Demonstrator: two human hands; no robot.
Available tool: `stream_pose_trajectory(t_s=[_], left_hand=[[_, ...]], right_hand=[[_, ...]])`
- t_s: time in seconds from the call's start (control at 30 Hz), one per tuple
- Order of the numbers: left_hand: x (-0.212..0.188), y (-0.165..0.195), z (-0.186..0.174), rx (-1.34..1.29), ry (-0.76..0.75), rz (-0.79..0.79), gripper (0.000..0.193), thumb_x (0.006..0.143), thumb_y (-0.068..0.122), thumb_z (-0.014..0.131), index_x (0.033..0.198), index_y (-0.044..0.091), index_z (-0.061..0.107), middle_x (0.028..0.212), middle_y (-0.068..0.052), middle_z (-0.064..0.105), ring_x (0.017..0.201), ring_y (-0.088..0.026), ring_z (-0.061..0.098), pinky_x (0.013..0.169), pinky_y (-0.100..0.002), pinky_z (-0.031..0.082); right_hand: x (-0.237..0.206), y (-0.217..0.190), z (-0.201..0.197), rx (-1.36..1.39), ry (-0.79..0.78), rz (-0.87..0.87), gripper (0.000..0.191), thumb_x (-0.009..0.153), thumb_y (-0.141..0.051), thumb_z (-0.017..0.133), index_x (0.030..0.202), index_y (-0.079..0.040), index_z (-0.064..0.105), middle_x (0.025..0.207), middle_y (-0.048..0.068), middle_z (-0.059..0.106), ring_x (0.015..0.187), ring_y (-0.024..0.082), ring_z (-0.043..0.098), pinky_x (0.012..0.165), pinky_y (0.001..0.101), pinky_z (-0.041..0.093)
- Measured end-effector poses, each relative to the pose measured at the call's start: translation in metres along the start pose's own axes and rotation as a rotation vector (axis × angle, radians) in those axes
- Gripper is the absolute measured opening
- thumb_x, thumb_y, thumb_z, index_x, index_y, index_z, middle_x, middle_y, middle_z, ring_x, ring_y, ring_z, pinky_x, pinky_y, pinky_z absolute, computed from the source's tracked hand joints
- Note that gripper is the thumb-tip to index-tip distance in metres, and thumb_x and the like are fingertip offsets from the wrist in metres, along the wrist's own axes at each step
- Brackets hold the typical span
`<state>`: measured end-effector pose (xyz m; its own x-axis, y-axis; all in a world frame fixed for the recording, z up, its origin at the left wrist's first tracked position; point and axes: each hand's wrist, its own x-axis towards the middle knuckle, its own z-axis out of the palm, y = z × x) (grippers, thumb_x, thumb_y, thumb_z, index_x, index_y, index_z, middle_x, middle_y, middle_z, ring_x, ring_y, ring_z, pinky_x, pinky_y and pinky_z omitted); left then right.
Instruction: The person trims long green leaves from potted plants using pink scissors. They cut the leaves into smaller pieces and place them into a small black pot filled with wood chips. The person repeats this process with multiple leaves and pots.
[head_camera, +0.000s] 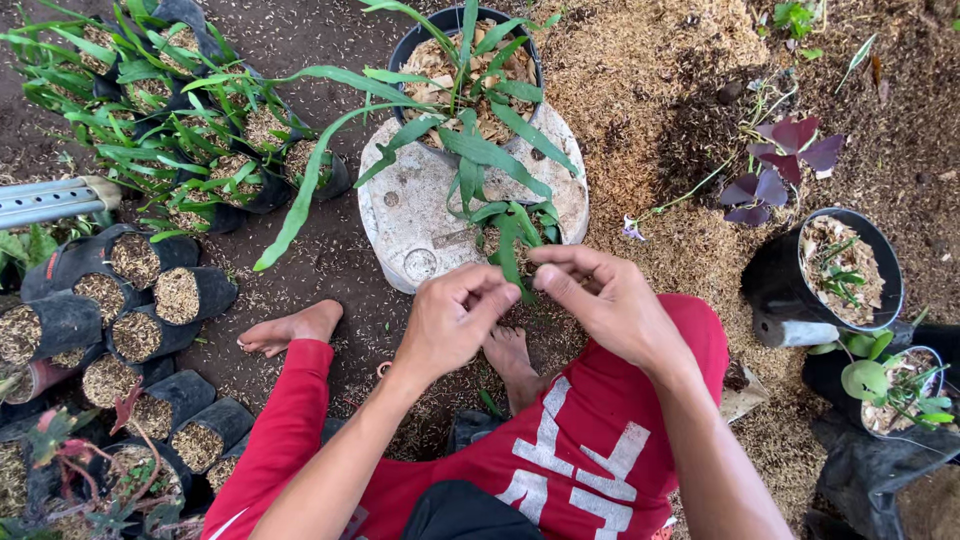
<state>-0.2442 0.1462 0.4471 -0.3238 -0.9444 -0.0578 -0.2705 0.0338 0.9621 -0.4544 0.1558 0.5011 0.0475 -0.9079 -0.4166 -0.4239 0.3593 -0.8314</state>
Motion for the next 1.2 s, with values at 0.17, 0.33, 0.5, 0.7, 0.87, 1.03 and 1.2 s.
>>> stream_pose_trajectory(t_s=[0.17,0.33,0.5,0.7,0.87,1.03,1.2], left_hand=[[0.005,-0.020,0.003,0.035,0.092,-0.011,0.018,0.091,0.019,0.076,0.097,0.003,0.073,0.080,-0.005,0.065,0.065,-0.013,0.058,0.060,-0.028,0.046],[0.007,-0.032,0.013,0.002,0.161,0.093,0.022,0.095,0.023,0.075,0.101,0.002,0.072,0.082,-0.004,0.064,0.072,-0.012,0.062,0.064,-0.028,0.048],[0.013,-0.035,0.017,0.056,0.126,0.062,0.022,0.093,0.022,0.075,0.102,0.003,0.073,0.083,-0.005,0.065,0.069,-0.014,0.059,0.063,-0.030,0.047],[0.018,-0.034,0.018,0.070,0.084,0.025,0.021,0.093,0.021,0.075,0.104,0.003,0.074,0.083,-0.005,0.065,0.067,-0.015,0.059,0.062,-0.031,0.047],[0.018,-0.032,0.020,0.073,0.075,-0.007,0.021,0.092,0.022,0.075,0.104,0.005,0.075,0.082,-0.006,0.065,0.066,-0.016,0.060,0.061,-0.032,0.048],[0.015,-0.027,0.022,0.040,0.109,0.022,0.023,0.093,0.024,0.074,0.105,0.005,0.073,0.084,-0.006,0.064,0.067,-0.017,0.064,0.060,-0.032,0.051],[0.017,-0.026,0.019,0.119,0.117,0.075,0.022,0.094,0.023,0.074,0.105,0.005,0.074,0.085,-0.007,0.066,0.069,-0.021,0.064,0.062,-0.033,0.050]], right_hand=[[-0.002,0.009,-0.002,-0.486,0.125,-0.213,0.020,0.090,-0.027,0.075,0.107,-0.018,0.079,0.089,0.003,0.073,0.069,0.014,0.067,0.065,0.0319,0.056],[-0.002,0.020,0.011,-0.601,0.223,-0.386,0.019,0.088,-0.027,0.074,0.105,-0.022,0.079,0.090,0.003,0.072,0.074,0.023,0.071,0.063,0.0371,0.057],[0.003,0.025,0.017,-0.709,0.242,-0.391,0.018,0.088,-0.026,0.075,0.105,-0.022,0.079,0.084,0.003,0.068,0.072,0.025,0.070,0.059,0.0399,0.055],[0.004,0.032,0.019,-0.679,0.310,-0.421,0.011,0.089,-0.024,0.075,0.098,-0.020,0.078,0.088,0.001,0.069,0.073,0.025,0.071,0.059,0.0390,0.055],[0.005,0.035,0.020,-0.668,0.321,-0.411,0.009,0.089,-0.023,0.075,0.097,-0.019,0.078,0.088,0.001,0.069,0.072,0.025,0.071,0.058,0.0388,0.055],[0.006,0.037,0.020,-0.653,0.321,-0.417,0.009,0.089,-0.020,0.074,0.097,-0.019,0.078,0.089,0.001,0.069,0.074,0.025,0.071,0.060,0.0390,0.055],[0.007,0.037,0.020,-0.653,0.307,-0.430,0.008,0.090,-0.018,0.074,0.097,-0.018,0.077,0.089,0.002,0.068,0.076,0.026,0.071,0.061,0.0390,0.055]])
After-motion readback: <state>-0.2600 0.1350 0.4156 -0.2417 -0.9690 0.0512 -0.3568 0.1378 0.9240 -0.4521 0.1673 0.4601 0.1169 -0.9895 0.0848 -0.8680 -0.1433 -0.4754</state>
